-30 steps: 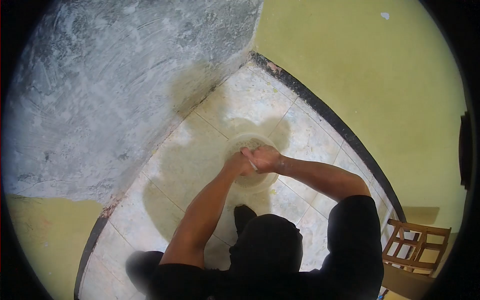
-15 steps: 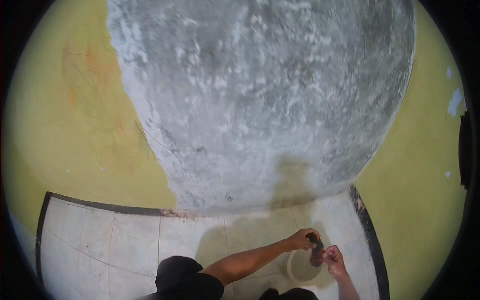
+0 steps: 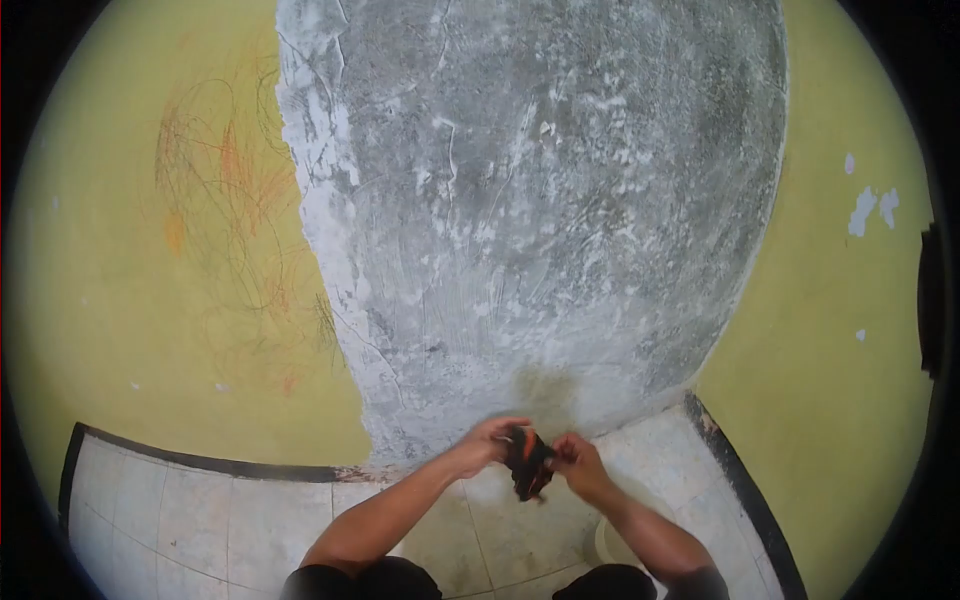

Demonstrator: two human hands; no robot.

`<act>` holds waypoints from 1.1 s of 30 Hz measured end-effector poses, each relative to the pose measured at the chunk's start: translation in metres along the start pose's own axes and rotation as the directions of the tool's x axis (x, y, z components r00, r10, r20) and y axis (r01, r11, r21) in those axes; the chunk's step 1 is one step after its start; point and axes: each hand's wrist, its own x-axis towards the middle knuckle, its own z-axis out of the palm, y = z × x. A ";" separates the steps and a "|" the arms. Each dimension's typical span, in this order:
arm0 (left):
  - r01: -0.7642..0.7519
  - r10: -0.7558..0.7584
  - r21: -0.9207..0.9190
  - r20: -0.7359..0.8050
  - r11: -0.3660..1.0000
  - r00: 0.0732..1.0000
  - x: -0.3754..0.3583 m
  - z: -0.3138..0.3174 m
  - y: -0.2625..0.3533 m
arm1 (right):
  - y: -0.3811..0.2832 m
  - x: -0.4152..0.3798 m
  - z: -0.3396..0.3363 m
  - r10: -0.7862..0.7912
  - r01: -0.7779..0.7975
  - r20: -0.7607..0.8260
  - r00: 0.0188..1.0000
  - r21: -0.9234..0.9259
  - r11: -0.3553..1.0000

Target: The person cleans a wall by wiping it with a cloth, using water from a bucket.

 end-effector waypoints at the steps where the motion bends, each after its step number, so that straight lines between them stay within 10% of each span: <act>1: 0.021 -0.021 -0.009 0.011 1.000 1.000 -0.008 -0.016 -0.007 | -0.020 0.002 0.008 -0.009 0.010 -0.028 1.000 0.032 0.999; 10: -0.107 0.164 -0.224 0.253 0.969 0.953 -0.065 -0.056 0.078 | -0.134 0.053 0.065 -0.064 -0.009 0.213 0.975 0.326 0.945; 16: -0.167 0.191 -0.235 0.082 0.957 0.978 -0.066 -0.028 0.114 | -0.119 0.046 0.092 0.110 -0.267 0.354 0.929 0.432 0.861; 19: -0.106 0.106 -0.197 -0.013 0.975 0.994 -0.042 -0.027 0.087 | -0.081 0.033 0.104 0.057 -0.076 0.423 0.904 0.028 0.997; 25: 0.019 -0.017 -0.355 0.010 0.935 1.000 -0.032 -0.063 0.059 | -0.080 0.033 0.068 -0.007 -0.017 0.032 0.999 0.680 0.733; 27: -0.010 0.007 -0.051 -0.060 0.999 0.998 -0.047 -0.083 0.061 | -0.100 0.032 0.034 -0.070 0.096 -0.066 0.995 0.610 0.787; 29: 0.016 0.010 0.318 -0.081 0.948 0.997 -0.068 -0.101 0.060 | -0.135 0.035 -0.001 -0.325 0.328 -0.049 0.945 0.090 0.940; 31: -0.002 0.031 0.401 -0.066 0.916 0.997 -0.095 -0.117 0.063 | -0.201 0.051 -0.011 -0.518 0.526 0.116 0.847 -0.314 0.790; 33: 0.032 0.008 0.588 -0.065 0.808 0.998 -0.118 -0.126 0.067 | -0.274 0.090 -0.001 -0.739 0.718 0.282 0.611 -0.591 0.368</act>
